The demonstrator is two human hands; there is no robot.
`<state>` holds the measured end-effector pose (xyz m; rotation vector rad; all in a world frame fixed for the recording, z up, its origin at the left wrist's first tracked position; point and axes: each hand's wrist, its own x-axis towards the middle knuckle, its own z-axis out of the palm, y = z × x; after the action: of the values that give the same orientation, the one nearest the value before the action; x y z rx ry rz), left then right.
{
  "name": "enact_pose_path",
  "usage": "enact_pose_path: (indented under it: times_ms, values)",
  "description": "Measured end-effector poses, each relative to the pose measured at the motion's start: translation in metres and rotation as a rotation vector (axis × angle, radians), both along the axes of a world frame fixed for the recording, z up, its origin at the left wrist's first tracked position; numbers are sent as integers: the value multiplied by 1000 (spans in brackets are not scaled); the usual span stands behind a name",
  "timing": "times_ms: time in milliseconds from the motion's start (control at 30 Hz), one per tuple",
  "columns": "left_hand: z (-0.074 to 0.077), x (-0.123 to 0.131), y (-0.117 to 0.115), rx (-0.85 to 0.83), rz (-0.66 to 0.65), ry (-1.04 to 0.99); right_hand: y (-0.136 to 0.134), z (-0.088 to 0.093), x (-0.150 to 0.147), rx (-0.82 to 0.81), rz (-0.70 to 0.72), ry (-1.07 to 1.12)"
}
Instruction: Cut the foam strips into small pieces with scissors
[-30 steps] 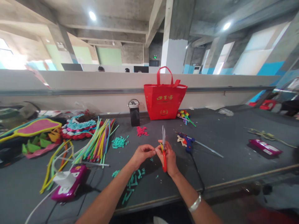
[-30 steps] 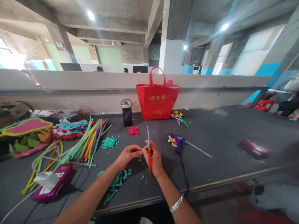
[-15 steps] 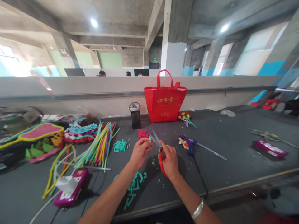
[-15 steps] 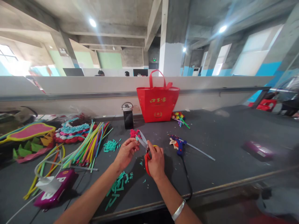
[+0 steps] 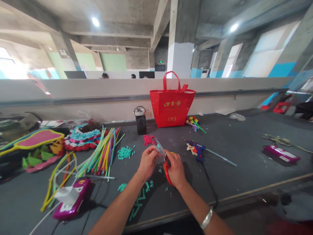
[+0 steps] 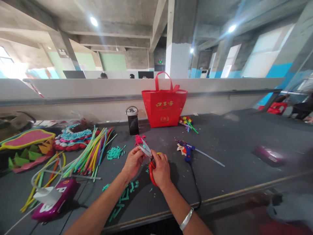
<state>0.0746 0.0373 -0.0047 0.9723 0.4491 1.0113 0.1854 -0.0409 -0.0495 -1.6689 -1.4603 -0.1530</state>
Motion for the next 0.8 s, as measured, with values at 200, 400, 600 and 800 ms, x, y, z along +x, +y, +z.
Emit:
enact_pose_path:
  times_ms: [200,400,600,800]
  values:
    - [0,-1,-3,38,0,15,0,-2,-1,34,15,2]
    - [1,-3,-5,66,-3,40,1,-5,0,60,10,-6]
    - [3,-3,-5,81,-23,34,1,-6,0,70,16,10]
    - [7,-3,-6,68,-22,40,0,-4,-1,64,30,27]
